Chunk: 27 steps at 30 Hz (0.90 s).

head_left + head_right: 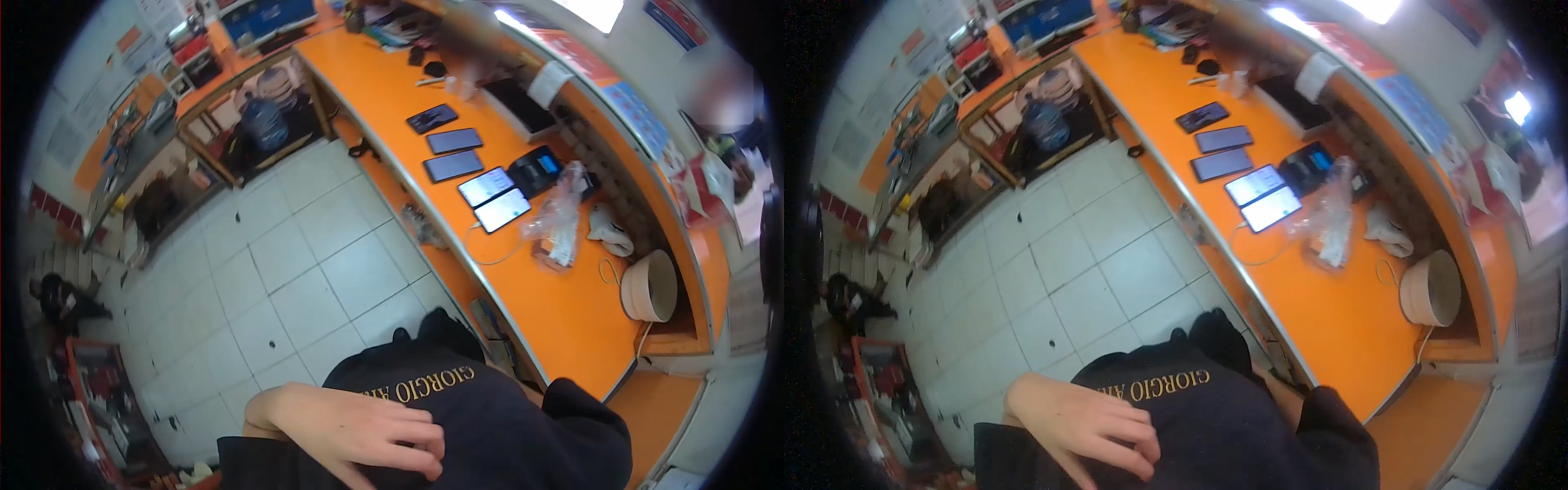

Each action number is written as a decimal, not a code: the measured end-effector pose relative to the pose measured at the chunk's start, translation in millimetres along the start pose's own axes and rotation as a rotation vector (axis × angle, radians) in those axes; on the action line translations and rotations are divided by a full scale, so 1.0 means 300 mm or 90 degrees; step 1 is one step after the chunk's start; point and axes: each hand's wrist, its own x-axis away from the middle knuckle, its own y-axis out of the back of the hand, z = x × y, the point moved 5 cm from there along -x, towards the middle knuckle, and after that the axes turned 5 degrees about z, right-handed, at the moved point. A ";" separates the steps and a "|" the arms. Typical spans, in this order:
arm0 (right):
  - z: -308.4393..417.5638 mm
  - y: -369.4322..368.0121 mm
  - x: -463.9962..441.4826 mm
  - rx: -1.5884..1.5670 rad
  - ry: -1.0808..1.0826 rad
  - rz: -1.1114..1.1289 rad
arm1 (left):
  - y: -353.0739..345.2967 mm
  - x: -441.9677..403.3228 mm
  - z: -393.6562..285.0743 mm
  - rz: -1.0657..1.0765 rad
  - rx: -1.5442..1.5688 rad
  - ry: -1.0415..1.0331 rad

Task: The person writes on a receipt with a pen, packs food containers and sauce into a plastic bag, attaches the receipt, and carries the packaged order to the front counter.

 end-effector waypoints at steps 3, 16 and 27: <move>0.185 -0.061 -0.026 0.034 0.027 0.019 | 0.007 0.070 -0.002 0.043 0.011 0.005; 1.047 -0.504 -0.483 0.331 0.001 0.219 | 0.565 0.446 -0.089 -0.380 -0.042 -0.186; 1.918 -1.490 -0.462 0.575 0.151 0.428 | 0.882 0.631 -0.258 -0.643 -0.187 -0.550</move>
